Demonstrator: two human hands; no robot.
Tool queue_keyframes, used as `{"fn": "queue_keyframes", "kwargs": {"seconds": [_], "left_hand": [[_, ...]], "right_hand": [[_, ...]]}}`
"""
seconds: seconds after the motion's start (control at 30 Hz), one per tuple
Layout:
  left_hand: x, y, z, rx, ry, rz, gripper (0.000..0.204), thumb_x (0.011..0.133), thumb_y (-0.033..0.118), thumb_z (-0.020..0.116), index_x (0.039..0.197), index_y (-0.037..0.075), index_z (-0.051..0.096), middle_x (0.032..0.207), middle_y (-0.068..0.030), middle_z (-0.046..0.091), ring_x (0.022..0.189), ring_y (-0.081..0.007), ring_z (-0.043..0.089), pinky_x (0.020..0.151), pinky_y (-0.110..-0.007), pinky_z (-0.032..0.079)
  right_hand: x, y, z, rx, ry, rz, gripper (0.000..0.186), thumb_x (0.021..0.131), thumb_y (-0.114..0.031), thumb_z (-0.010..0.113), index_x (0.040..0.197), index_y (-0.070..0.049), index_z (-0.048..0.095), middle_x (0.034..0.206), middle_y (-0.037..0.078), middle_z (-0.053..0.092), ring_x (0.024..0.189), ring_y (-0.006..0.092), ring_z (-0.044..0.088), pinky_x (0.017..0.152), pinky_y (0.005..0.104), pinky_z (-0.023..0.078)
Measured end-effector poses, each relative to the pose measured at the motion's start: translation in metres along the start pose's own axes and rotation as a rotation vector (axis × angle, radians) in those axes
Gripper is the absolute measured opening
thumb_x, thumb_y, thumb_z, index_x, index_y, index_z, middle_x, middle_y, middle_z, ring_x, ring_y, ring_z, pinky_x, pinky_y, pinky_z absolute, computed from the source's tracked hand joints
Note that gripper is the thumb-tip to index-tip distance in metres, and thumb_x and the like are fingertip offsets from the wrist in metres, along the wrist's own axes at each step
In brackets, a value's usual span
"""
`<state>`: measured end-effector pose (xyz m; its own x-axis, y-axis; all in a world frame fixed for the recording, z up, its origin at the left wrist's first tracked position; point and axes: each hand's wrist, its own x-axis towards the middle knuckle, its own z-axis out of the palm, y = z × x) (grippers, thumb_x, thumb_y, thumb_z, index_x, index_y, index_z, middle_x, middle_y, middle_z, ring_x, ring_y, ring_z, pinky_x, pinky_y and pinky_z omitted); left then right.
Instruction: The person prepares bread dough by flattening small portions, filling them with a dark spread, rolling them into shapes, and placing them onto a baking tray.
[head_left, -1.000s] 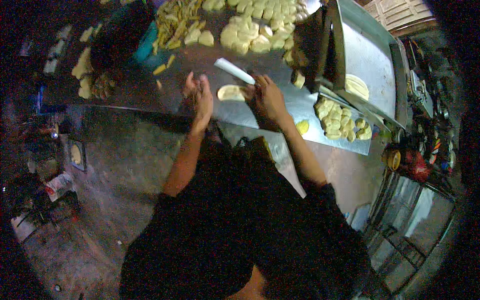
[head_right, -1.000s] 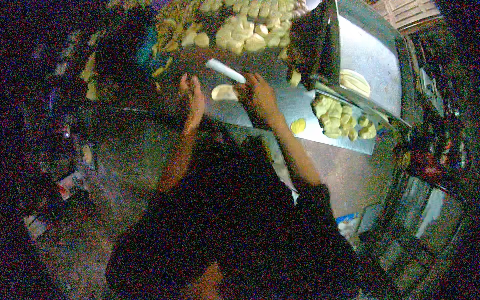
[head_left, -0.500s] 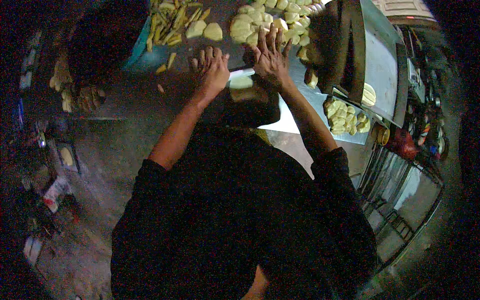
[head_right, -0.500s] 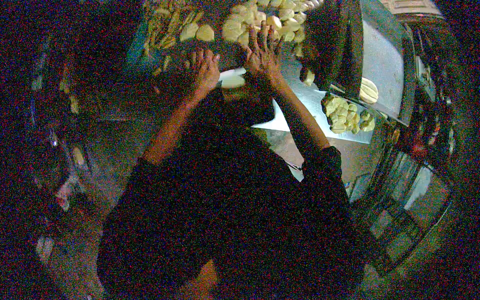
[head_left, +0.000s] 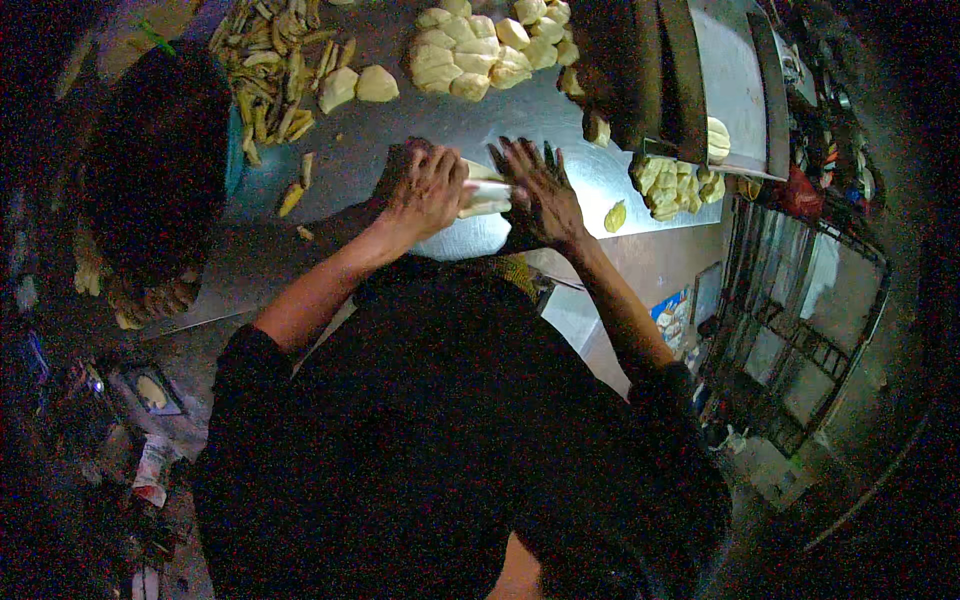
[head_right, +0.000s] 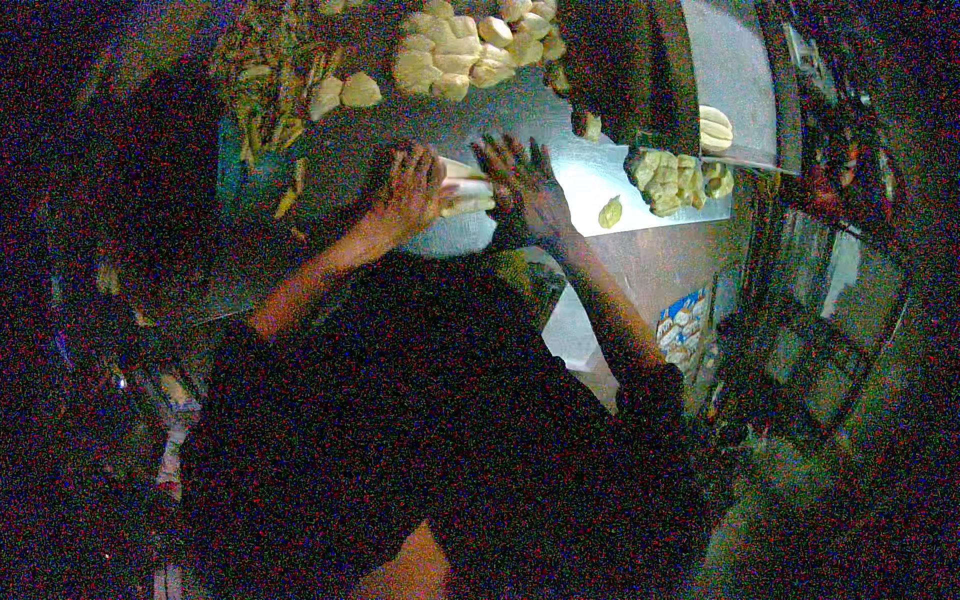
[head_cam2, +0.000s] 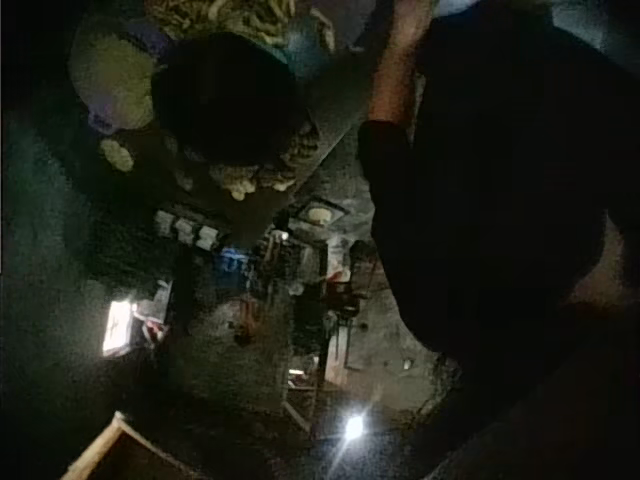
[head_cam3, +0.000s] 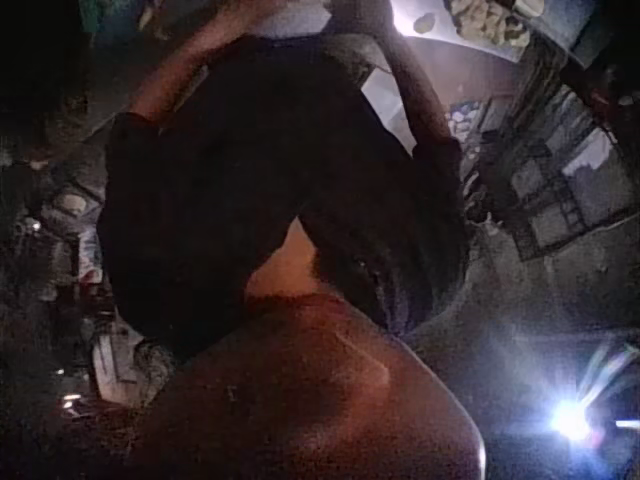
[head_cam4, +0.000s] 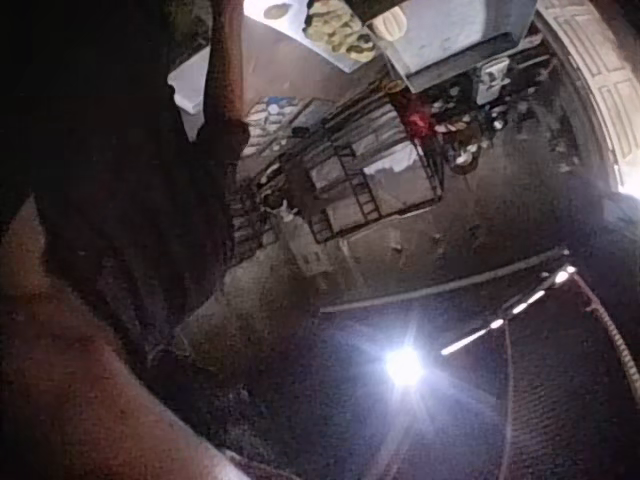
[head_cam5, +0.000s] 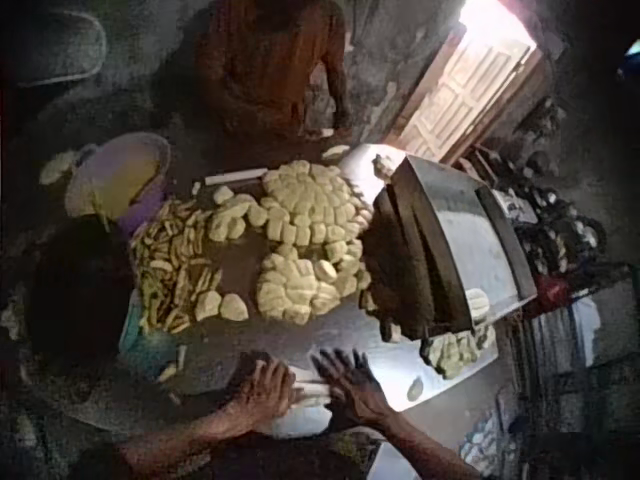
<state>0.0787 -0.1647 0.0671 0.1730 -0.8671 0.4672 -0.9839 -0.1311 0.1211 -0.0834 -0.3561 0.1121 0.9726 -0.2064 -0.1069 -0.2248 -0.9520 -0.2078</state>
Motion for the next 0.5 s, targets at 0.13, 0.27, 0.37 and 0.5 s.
{"fn": "queue_keyframes", "kwargs": {"seconds": [0.13, 0.27, 0.37, 0.5], "left_hand": [[0.044, -0.023, 0.048, 0.061, 0.091, -0.294, 0.042, 0.097, 0.040, 0.054, 0.113, 0.001, 0.060, 0.106, -0.0173, 0.061, 0.101, -0.0337, 0.058, 0.085, -0.050, 0.043], [0.077, -0.032, 0.033, -0.162, 0.035, -0.280, 0.035, 0.097, 0.041, 0.054, 0.096, 0.008, 0.064, 0.092, -0.0111, 0.063, 0.089, -0.0297, 0.061, 0.076, -0.045, 0.044], [0.063, -0.028, 0.040, -0.123, 0.175, -0.233, 0.032, 0.095, 0.039, 0.059, 0.077, 0.012, 0.060, 0.077, -0.0063, 0.061, 0.078, -0.0245, 0.061, 0.067, -0.043, 0.041], [0.004, 0.000, 0.050, 0.011, 0.253, -0.369, 0.023, 0.094, 0.032, 0.061, 0.098, 0.010, 0.064, 0.092, -0.0095, 0.066, 0.089, -0.0292, 0.062, 0.077, -0.051, 0.045]], "right_hand": [[0.049, 0.017, 0.024, -0.112, 0.278, 0.311, 0.067, 0.103, -0.037, 0.030, 0.159, -0.006, 0.014, 0.165, 0.018, 0.016, 0.153, 0.0364, 0.013, 0.119, 0.0595, -0.004], [0.080, 0.087, 0.065, -0.297, 0.328, 0.597, 0.074, 0.099, -0.050, 0.039, 0.160, -0.013, 0.018, 0.167, 0.018, 0.004, 0.150, 0.0390, 0.021, 0.113, 0.0712, 0.012], [0.106, 0.065, 0.049, -0.169, 0.360, 0.551, 0.072, 0.101, -0.051, 0.037, 0.161, -0.015, 0.016, 0.167, 0.019, 0.006, 0.150, 0.0407, 0.021, 0.112, 0.0725, 0.014], [0.077, 0.015, 0.036, 0.066, 0.369, 0.500, 0.069, 0.104, -0.050, 0.030, 0.160, -0.012, 0.015, 0.166, 0.019, 0.010, 0.152, 0.0403, 0.015, 0.114, 0.0709, 0.003]]}}
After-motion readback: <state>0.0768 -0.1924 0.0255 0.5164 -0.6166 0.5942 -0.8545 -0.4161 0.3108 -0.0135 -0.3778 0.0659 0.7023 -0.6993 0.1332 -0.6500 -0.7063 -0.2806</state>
